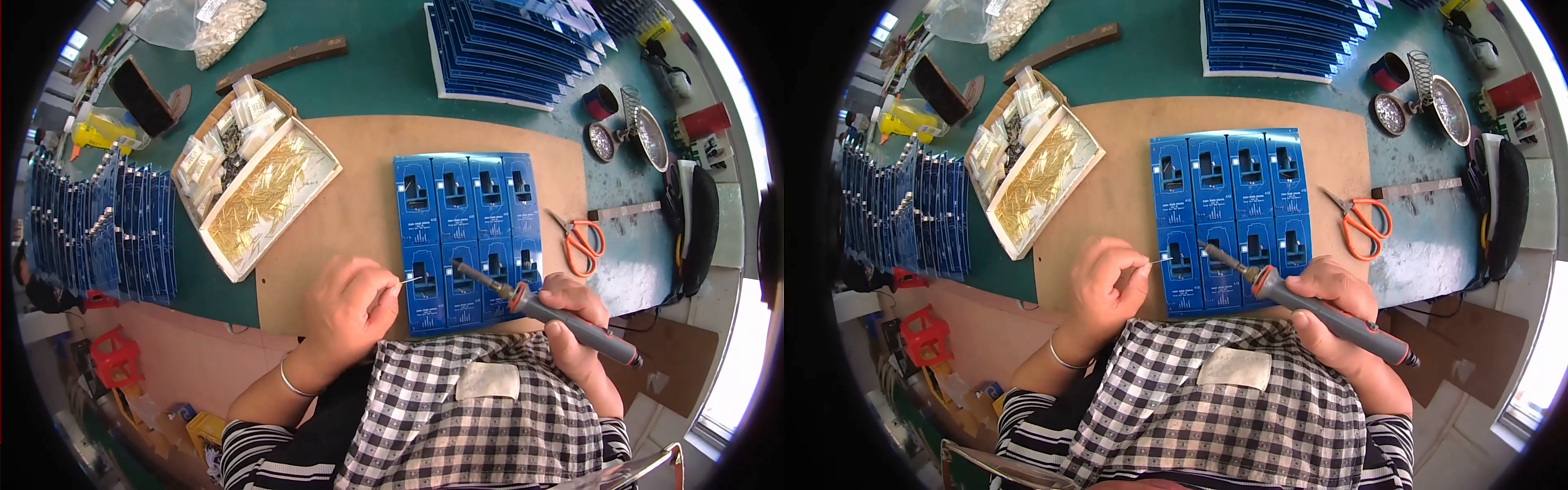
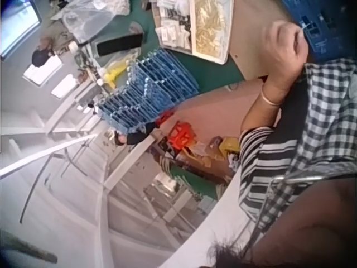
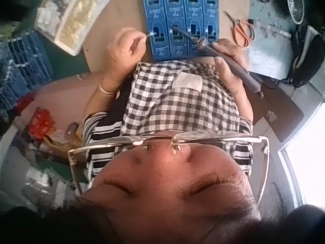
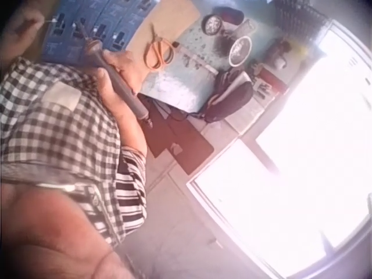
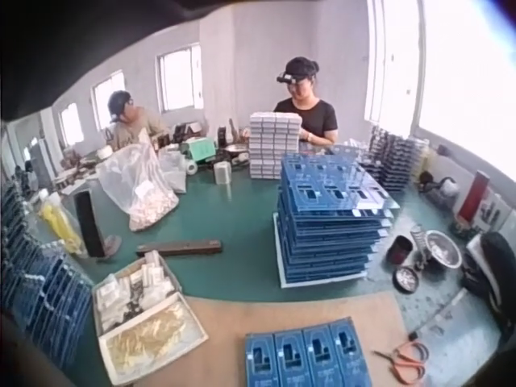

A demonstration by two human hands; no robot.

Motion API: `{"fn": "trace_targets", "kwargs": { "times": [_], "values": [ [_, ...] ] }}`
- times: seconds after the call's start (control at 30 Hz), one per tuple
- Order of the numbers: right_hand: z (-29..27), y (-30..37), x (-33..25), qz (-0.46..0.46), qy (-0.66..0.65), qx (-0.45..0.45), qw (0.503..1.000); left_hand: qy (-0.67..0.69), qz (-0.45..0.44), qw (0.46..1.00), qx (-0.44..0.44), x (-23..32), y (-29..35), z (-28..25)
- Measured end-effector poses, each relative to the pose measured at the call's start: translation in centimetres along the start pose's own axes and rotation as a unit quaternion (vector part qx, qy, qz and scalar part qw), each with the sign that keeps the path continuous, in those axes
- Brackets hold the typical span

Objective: The person inserts pins into a circuit board panel, solders them in place using a soldering iron and solder wire, stacks the panel onto a pile, and inserts pins into another board.

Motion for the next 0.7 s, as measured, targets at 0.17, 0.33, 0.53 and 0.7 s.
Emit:
{"fn": "trace_targets", "kwargs": {
  "times": [0.17,0.33,0.53,0.7],
  "values": [
    [0.6,-0.3,-0.2,-0.011,0.035,-0.040,0.999,-0.044,0.077,0.996,0.030,0.3,0.3,1.4],
    [1.1,-0.5,-0.2,0.001,0.042,-0.047,0.998,-0.074,0.082,0.993,0.028,-0.1,0.4,1.7],
    [1.5,-0.6,0.0,-0.001,0.052,-0.061,0.997,-0.064,0.075,0.995,0.033,-0.1,0.2,1.8],
    [1.6,-0.7,0.0,0.007,0.057,-0.066,0.996,-0.070,0.074,0.994,0.040,-0.1,0.2,1.9]
  ]
}}
Point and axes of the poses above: each hand's wrist, its own y-axis away from the middle knuckle, its own z-axis out of the palm, x = y × z, the point moved 2 cm from there along -y, towards the middle knuckle, and after that the axes turned 2 degrees about -z, right-handed, at the moved point
